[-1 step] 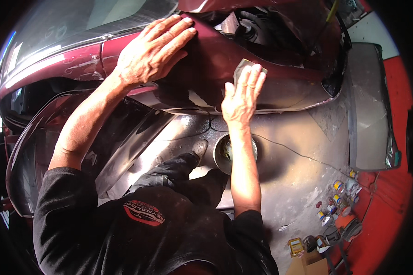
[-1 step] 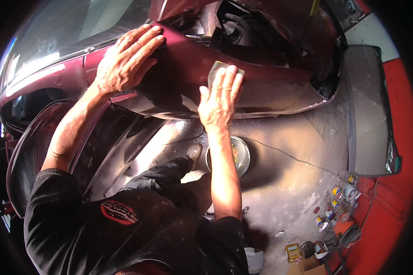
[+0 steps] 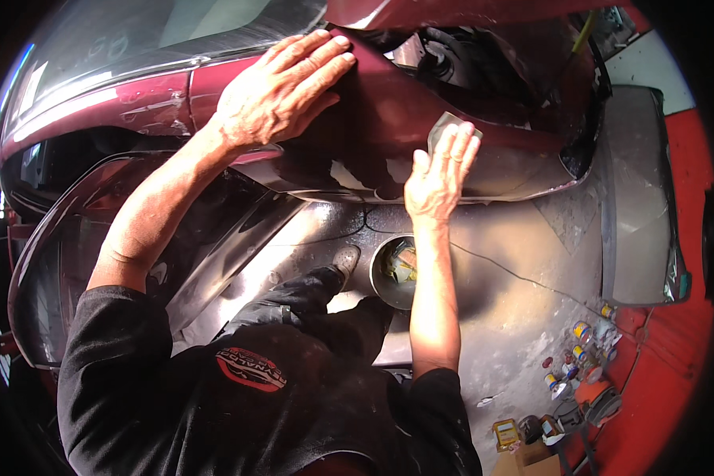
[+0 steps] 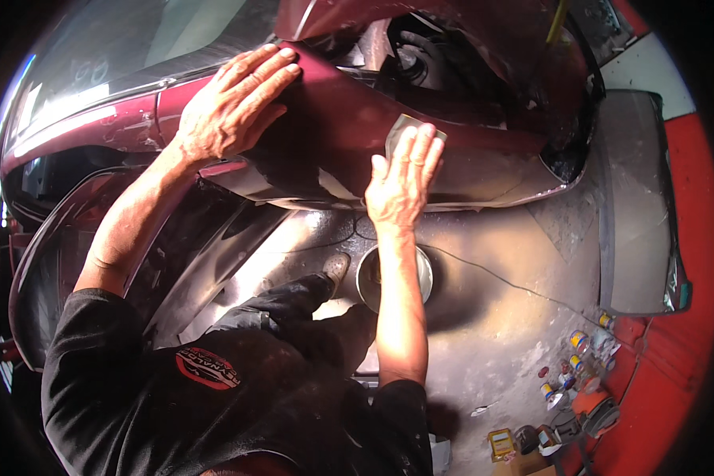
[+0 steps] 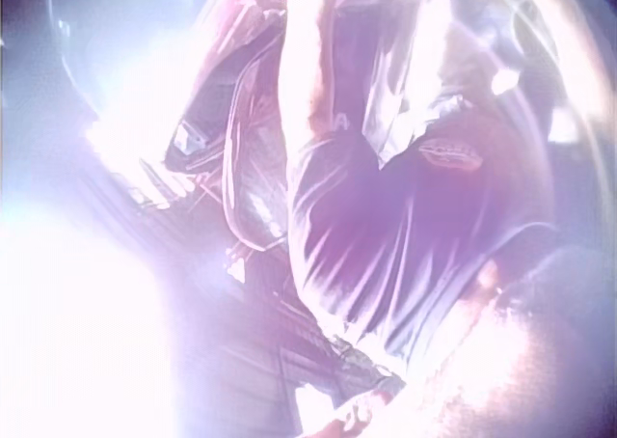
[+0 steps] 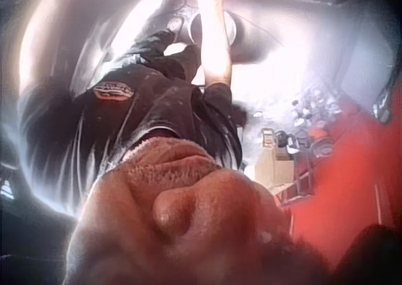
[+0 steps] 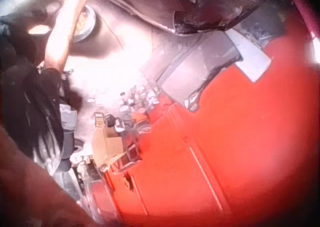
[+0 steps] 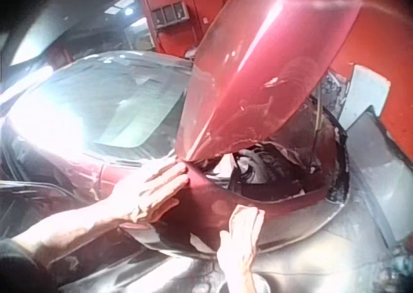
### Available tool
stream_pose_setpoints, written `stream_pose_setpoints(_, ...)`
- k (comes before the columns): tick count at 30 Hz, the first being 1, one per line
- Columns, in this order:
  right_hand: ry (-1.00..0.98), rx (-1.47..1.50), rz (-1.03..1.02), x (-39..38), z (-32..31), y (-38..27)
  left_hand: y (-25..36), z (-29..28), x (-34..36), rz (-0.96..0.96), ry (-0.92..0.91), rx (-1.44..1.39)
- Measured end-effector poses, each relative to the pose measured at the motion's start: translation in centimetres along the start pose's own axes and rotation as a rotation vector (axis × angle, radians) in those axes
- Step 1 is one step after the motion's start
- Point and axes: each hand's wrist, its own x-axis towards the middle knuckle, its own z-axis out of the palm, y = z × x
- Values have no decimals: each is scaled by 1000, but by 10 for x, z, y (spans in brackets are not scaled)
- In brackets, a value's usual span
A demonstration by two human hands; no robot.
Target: The person sands the front fender of a maroon car using a sanding block and water from a bucket, then wipes the surface with a cloth. The person repeatedly dips the sanding block into the bucket and continues sanding different areas of the fender.
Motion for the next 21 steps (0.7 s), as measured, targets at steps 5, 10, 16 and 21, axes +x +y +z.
stream_pose_setpoints(5, -64, 60, -58, 18, 0, -50, -1, 7, -15, -22, 132, -36)
stream_pose_setpoints(10, -75, 91, -137, 69, 10, -129, -1, -6, -50, -171, 116, -73)
stream_pose_setpoints(16, -321, 38, -202, 104, -1, -174, 15, -33, -98, -362, 259, -149)
stream_pose_setpoints(21, -323, -215, -158, 101, 3, -170, 37, -56, -158, -521, 342, -363)
